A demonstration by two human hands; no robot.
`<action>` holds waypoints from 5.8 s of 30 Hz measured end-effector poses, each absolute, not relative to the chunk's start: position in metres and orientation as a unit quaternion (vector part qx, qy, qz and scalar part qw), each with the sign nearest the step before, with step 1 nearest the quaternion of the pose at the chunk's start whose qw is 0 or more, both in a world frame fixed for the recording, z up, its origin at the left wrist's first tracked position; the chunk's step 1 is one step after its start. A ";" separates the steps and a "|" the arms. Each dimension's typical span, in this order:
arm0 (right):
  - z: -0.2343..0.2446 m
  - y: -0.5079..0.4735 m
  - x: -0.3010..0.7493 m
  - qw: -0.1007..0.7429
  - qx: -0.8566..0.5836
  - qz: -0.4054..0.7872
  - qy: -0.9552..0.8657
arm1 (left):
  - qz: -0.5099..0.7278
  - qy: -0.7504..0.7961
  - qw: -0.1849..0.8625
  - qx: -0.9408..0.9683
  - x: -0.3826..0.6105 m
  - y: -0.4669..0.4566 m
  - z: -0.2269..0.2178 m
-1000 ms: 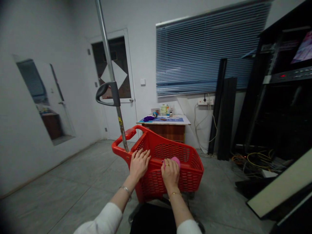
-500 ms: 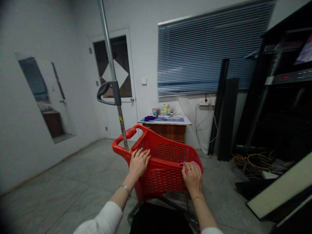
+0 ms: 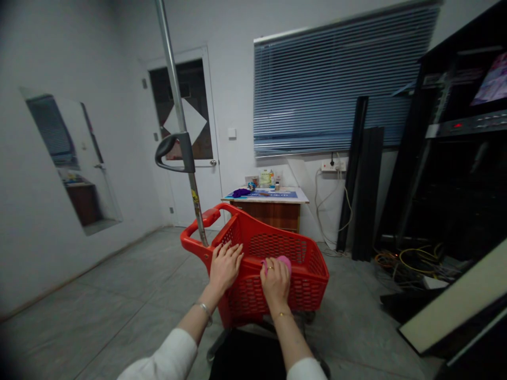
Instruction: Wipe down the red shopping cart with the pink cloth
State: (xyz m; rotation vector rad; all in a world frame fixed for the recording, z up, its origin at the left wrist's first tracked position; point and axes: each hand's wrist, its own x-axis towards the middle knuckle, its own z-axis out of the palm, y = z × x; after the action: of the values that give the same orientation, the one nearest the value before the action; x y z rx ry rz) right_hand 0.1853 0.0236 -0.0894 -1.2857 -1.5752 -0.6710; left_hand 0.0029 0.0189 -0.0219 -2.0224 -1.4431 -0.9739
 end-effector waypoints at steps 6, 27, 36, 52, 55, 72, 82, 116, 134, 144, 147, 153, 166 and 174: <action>-0.092 0.022 0.197 0.466 -0.510 -0.276 -0.668 | -0.347 -0.523 0.239 -0.741 0.000 0.018 -0.021; -0.091 0.027 0.190 0.477 -0.531 -0.273 -0.645 | -0.362 -0.525 0.244 -0.731 0.008 0.020 -0.026; -0.095 0.031 0.189 0.472 -0.492 -0.282 -0.676 | -0.343 -0.520 0.250 -0.741 -0.002 0.022 -0.028; -0.117 0.032 0.277 0.492 -0.600 -0.323 -0.542 | -0.355 -0.526 0.240 -0.735 0.004 0.022 -0.028; -0.107 0.031 0.239 0.495 -0.578 -0.311 -0.569 | -0.358 -0.529 0.236 -0.733 0.003 0.022 -0.027; -0.104 0.036 0.255 0.466 -0.519 -0.280 -0.660 | -0.345 -0.531 0.246 -0.734 -0.010 0.022 -0.027; -0.110 0.039 0.291 0.467 -0.574 -0.312 -0.596 | -0.351 -0.530 0.237 -0.734 0.002 0.022 -0.028; -0.087 0.027 0.208 0.451 -0.527 -0.278 -0.665 | -0.360 -0.528 0.226 -0.735 0.004 0.019 -0.026; -0.092 0.023 0.271 0.417 -0.533 -0.297 -0.674 | -0.348 -0.523 0.234 -0.742 0.001 0.020 -0.027; -0.096 0.026 0.242 0.448 -0.552 -0.310 -0.631 | -0.355 -0.528 0.239 -0.734 0.004 0.020 -0.027; -0.091 0.027 0.205 0.465 -0.526 -0.298 -0.646 | -0.354 -0.526 0.239 -0.735 0.002 0.018 -0.026; -0.094 0.028 0.200 0.474 -0.495 -0.290 -0.668 | -0.345 -0.523 0.234 -0.744 -0.003 0.018 -0.025; -0.119 0.030 0.310 0.459 -0.545 -0.345 -0.611 | -0.364 -0.519 0.216 -0.743 0.002 0.021 -0.027; -0.098 0.031 0.207 0.488 -0.499 -0.283 -0.658 | -0.360 -0.526 0.230 -0.736 0.001 0.019 -0.026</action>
State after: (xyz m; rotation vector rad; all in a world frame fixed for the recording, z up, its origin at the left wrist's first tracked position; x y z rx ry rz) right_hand 0.2071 0.0315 -0.0984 -1.2129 -1.5981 -0.6879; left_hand 0.0010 0.0191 -0.0257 -2.0235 -1.4457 -0.9914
